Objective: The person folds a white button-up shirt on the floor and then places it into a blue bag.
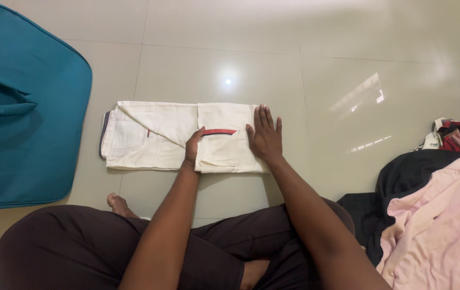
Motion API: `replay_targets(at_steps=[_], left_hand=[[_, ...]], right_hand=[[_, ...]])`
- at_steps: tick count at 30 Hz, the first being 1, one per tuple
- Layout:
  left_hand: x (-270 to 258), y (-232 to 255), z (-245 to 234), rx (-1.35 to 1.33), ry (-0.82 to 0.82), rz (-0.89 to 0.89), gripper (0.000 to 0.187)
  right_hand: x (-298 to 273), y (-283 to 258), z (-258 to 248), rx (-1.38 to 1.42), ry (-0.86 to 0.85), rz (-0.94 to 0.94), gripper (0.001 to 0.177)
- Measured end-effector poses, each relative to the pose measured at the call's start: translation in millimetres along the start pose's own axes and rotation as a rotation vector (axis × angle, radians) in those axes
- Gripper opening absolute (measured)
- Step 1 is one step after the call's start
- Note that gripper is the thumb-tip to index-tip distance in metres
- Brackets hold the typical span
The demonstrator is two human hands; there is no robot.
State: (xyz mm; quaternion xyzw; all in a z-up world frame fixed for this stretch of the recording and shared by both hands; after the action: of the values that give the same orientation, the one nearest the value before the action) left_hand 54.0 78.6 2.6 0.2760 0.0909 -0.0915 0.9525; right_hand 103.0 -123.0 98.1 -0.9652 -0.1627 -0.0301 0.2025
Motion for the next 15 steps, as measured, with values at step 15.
replay_targets(at_steps=[15], left_hand=[[-21.4,-38.5,59.0,0.21,0.099,-0.18,0.049]], right_hand=[[-18.4,56.1,-46.3,0.084,0.023,0.266,0.047]])
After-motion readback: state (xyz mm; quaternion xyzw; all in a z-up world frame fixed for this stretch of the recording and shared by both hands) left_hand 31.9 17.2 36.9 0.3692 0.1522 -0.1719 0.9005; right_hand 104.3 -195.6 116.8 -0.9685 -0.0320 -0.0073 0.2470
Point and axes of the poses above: each hand's wrist, its own x-axis towards the middle knuckle, its own z-axis out of the palm, y = z × x, the point moved 8 cm from there along x, towards the middle knuckle, and after that the axes turned 8 degrees about x, right-handed, at the moved point
